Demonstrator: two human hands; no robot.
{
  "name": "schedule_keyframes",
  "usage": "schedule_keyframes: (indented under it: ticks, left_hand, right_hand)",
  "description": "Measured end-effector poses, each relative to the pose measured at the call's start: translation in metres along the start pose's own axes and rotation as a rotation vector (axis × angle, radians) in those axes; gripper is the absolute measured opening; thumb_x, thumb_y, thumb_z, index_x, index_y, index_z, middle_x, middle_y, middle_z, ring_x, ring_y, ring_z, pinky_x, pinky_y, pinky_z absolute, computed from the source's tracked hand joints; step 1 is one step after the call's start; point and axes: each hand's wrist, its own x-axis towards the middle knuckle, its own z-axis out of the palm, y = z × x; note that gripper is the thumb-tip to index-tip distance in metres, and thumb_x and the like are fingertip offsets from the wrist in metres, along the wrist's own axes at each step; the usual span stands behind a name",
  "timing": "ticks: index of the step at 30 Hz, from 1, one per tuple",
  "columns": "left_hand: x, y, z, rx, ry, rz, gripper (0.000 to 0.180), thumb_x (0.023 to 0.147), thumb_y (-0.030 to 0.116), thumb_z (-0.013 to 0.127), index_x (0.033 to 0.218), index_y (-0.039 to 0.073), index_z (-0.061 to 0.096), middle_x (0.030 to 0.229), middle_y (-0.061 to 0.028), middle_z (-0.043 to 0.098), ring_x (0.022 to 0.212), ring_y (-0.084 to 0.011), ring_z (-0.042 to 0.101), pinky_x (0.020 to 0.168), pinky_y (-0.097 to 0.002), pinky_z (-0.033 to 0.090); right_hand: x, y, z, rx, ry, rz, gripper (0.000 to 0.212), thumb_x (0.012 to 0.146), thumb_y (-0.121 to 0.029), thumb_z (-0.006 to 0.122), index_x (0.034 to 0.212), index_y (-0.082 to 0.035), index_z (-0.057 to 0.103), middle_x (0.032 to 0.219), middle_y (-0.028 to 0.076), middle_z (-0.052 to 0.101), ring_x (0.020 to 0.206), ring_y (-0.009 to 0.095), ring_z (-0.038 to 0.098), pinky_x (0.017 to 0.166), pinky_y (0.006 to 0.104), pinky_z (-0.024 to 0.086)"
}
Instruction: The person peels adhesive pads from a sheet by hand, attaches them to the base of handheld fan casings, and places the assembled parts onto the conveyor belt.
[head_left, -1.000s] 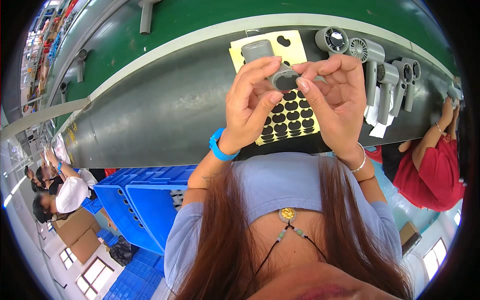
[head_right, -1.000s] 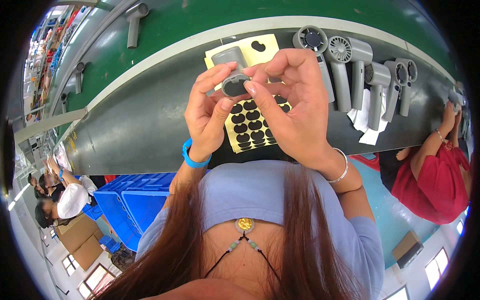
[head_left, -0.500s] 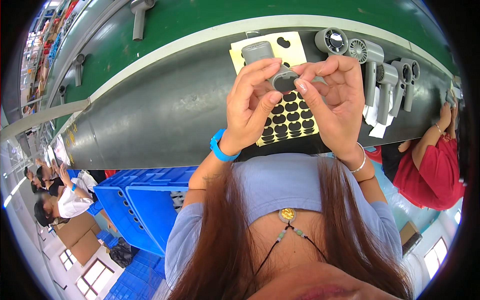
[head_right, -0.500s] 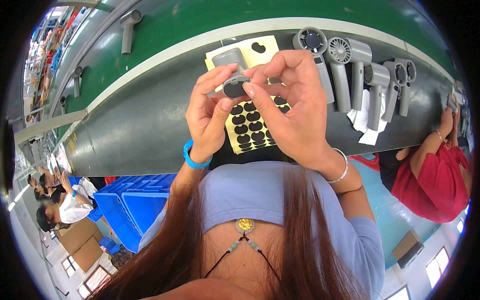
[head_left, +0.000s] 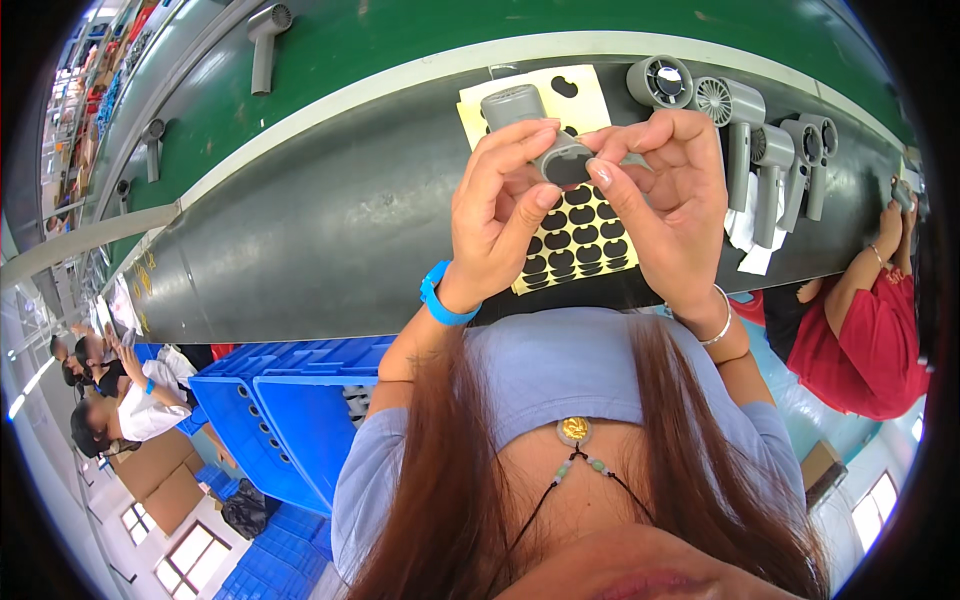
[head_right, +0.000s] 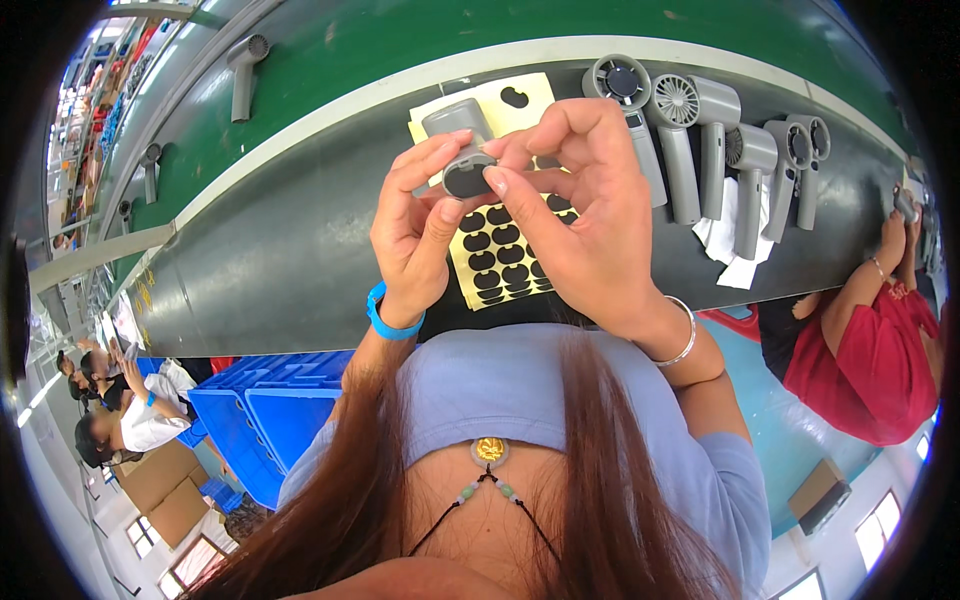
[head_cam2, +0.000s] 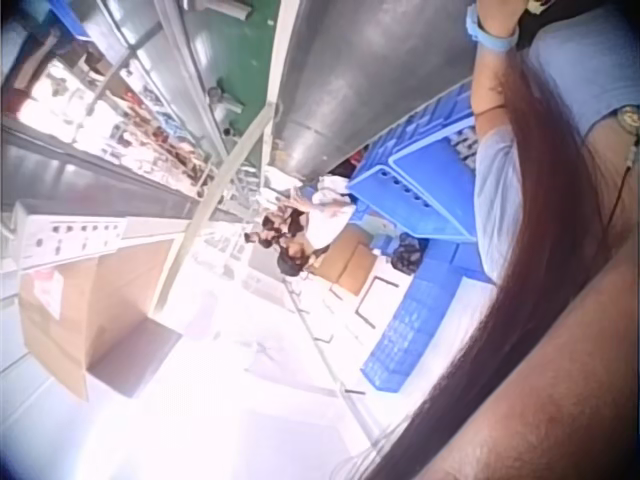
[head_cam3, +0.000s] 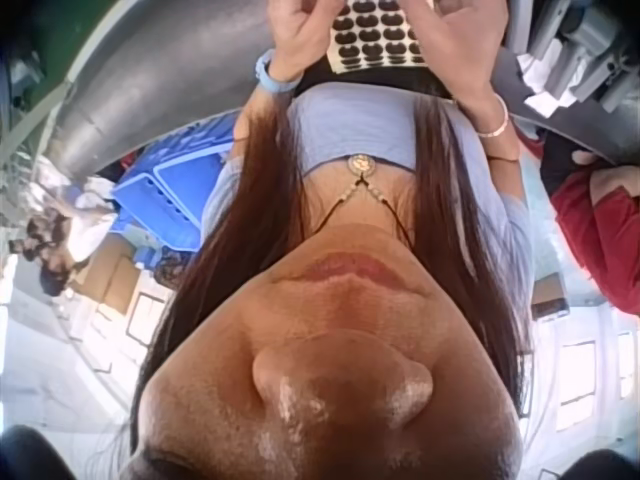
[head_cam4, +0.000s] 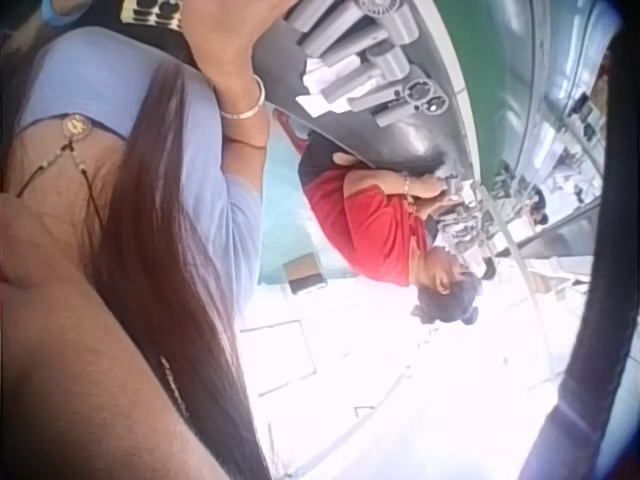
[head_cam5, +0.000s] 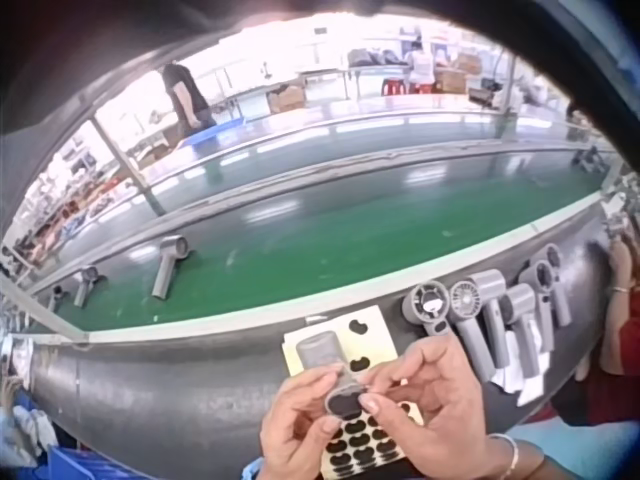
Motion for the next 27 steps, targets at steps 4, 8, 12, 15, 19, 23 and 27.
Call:
schedule_keyframes:
  ticks: [4, 8, 12, 15, 19, 23, 27]
  left_hand:
    - [0.0, 0.0006, 0.0001, -0.001, -0.002, -0.003, 0.035, 0.091, 0.006, 0.058, 0.125, 0.0, 0.053, 0.129, -0.0156, 0.047, 0.095, -0.0193, 0.062, 0.078, -0.0284, 0.053]
    - [-0.0002, 0.0003, 0.0001, -0.001, 0.001, 0.003, 0.035, 0.091, 0.007, 0.059, 0.125, 0.0, 0.053, 0.129, -0.0155, 0.047, 0.096, -0.0192, 0.062, 0.078, -0.028, 0.053]
    - [-0.0008, 0.0002, -0.0007, 0.012, -0.002, -0.002, 0.035, 0.091, 0.007, 0.059, 0.125, 0.001, 0.053, 0.13, -0.0154, 0.047, 0.094, -0.0172, 0.061, 0.077, -0.0275, 0.053]
    - [-0.0011, 0.0011, -0.0015, 0.027, -0.01, -0.006, 0.035, 0.091, 0.007, 0.058, 0.125, 0.001, 0.053, 0.13, -0.0152, 0.047, 0.093, -0.016, 0.061, 0.076, -0.0268, 0.052]
    - [-0.0009, 0.0016, 0.0, 0.03, -0.005, -0.014, 0.034, 0.092, 0.006, 0.058, 0.125, 0.001, 0.053, 0.129, -0.0151, 0.047, 0.091, -0.0143, 0.06, 0.075, -0.0258, 0.051]
    - [-0.0017, 0.0035, -0.0001, 0.032, -0.012, -0.026, 0.034, 0.091, 0.005, 0.058, 0.125, 0.0, 0.052, 0.13, -0.0152, 0.047, 0.091, -0.0137, 0.059, 0.077, -0.0264, 0.052]
    - [-0.0016, 0.0044, -0.0001, 0.021, -0.038, -0.027, 0.034, 0.093, 0.004, 0.054, 0.126, -0.001, 0.049, 0.132, -0.017, 0.044, 0.106, -0.022, 0.055, 0.085, -0.0359, 0.053]
  right_hand:
    - [0.0002, -0.0006, -0.0001, -0.004, -0.005, 0.012, 0.029, 0.084, 0.008, 0.06, 0.103, -0.002, 0.04, 0.089, 0.009, 0.057, 0.097, 0.018, 0.062, 0.074, 0.0274, 0.055]
    - [0.0004, -0.0013, -0.0006, -0.021, -0.013, 0.009, 0.029, 0.084, 0.008, 0.06, 0.103, -0.002, 0.04, 0.09, 0.009, 0.057, 0.097, 0.017, 0.062, 0.074, 0.0272, 0.055]
    - [-0.0002, -0.0027, -0.0013, -0.034, -0.047, 0.028, 0.03, 0.085, 0.008, 0.06, 0.104, -0.002, 0.039, 0.094, 0.009, 0.056, 0.1, 0.019, 0.06, 0.082, 0.029, 0.053]
    - [-0.0006, -0.0036, -0.0008, -0.048, -0.048, 0.025, 0.03, 0.085, 0.008, 0.06, 0.105, -0.002, 0.039, 0.094, 0.009, 0.055, 0.1, 0.019, 0.06, 0.082, 0.0286, 0.053]
    - [-0.0005, -0.0044, -0.0008, -0.066, -0.044, 0.031, 0.03, 0.085, 0.008, 0.06, 0.104, -0.002, 0.039, 0.094, 0.008, 0.055, 0.099, 0.019, 0.06, 0.081, 0.0279, 0.053]
    - [-0.0007, -0.0048, -0.0001, -0.072, -0.039, 0.021, 0.03, 0.085, 0.008, 0.06, 0.104, -0.002, 0.04, 0.094, 0.008, 0.055, 0.099, 0.018, 0.061, 0.08, 0.0275, 0.054]
    - [-0.0009, -0.0055, -0.0005, -0.105, -0.038, 0.02, 0.029, 0.085, 0.009, 0.06, 0.103, -0.001, 0.04, 0.093, 0.008, 0.055, 0.098, 0.018, 0.061, 0.079, 0.0267, 0.054]
